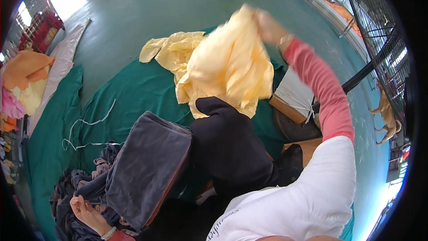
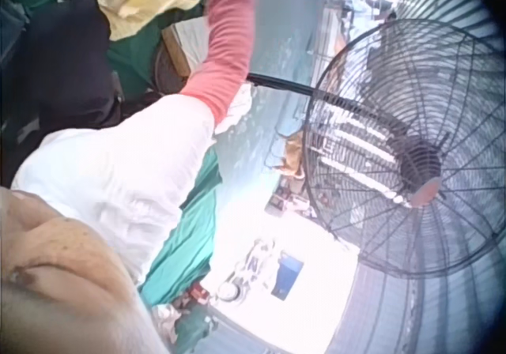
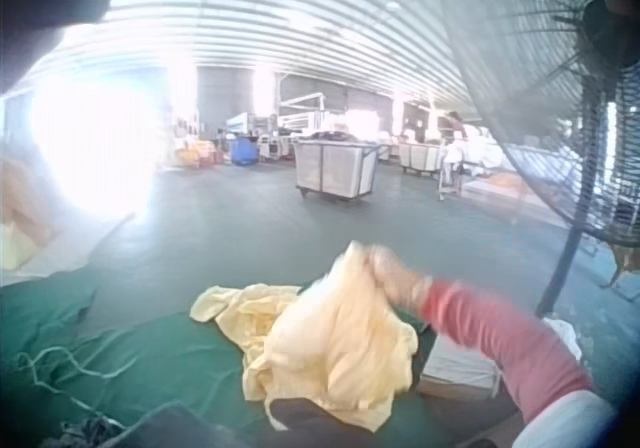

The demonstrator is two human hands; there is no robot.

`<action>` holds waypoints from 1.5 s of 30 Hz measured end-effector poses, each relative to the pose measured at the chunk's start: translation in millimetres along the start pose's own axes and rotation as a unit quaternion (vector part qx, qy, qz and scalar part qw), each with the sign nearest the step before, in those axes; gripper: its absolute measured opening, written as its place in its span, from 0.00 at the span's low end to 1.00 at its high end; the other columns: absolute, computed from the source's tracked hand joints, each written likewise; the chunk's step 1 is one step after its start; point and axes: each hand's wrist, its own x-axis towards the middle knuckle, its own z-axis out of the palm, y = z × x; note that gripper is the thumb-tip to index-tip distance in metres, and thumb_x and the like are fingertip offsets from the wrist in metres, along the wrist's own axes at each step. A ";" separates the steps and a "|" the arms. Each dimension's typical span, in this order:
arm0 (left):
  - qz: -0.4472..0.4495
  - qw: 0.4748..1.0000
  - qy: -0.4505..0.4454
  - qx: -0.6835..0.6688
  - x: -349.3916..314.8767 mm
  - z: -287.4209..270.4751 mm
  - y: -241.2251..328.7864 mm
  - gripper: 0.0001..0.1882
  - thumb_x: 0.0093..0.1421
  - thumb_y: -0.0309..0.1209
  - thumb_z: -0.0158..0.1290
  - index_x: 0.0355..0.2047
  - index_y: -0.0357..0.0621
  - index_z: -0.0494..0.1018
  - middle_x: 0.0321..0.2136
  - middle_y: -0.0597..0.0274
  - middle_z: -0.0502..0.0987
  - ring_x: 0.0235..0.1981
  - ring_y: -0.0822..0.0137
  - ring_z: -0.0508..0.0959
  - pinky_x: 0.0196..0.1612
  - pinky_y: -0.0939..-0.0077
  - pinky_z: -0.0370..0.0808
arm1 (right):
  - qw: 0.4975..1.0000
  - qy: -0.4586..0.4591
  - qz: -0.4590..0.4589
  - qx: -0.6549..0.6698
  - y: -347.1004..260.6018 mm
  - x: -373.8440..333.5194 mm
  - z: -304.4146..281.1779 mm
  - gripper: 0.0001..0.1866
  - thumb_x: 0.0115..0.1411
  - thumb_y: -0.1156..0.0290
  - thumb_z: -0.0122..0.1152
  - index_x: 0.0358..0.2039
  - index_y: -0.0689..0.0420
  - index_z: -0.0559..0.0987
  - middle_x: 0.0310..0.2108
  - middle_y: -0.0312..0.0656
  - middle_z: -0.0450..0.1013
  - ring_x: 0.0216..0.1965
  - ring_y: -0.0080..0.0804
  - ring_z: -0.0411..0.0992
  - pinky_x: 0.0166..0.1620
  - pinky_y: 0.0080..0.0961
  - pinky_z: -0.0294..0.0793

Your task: The person picks up pieces of fabric from a large pile on a green mat, unfolds them to check their size, and stacks them one by one into a neat pile.

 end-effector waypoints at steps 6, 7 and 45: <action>-0.008 1.000 -0.012 -0.008 -2.3 12.0 -1.8 0.04 0.59 0.24 0.50 0.28 0.47 0.67 0.25 0.75 0.67 0.23 0.82 0.63 0.27 0.89 0.61 | 0.893 0.231 0.386 -0.009 239.4 -148.8 -36.7 0.27 0.61 0.45 0.42 0.55 0.47 0.65 0.46 0.36 0.70 0.34 0.23 0.71 0.27 0.21 0.68; -0.011 1.000 -0.014 -0.011 -1.9 14.3 -3.6 0.04 0.59 0.24 0.50 0.28 0.47 0.67 0.25 0.75 0.67 0.23 0.82 0.63 0.27 0.89 0.61 | 0.877 0.164 0.450 -0.039 275.1 -172.7 -65.4 0.27 0.59 0.43 0.44 0.52 0.46 0.68 0.41 0.36 0.72 0.31 0.24 0.72 0.25 0.20 0.66; -0.053 0.998 0.025 -0.008 1.6 9.9 -19.7 0.06 0.58 0.23 0.49 0.26 0.47 0.67 0.20 0.75 0.63 0.20 0.83 0.60 0.24 0.89 0.57 | 0.778 0.595 -0.197 0.034 -158.8 -32.1 -242.6 0.11 0.53 0.73 0.54 0.37 0.62 0.75 0.40 0.47 0.72 0.40 0.40 0.71 0.43 0.35 0.72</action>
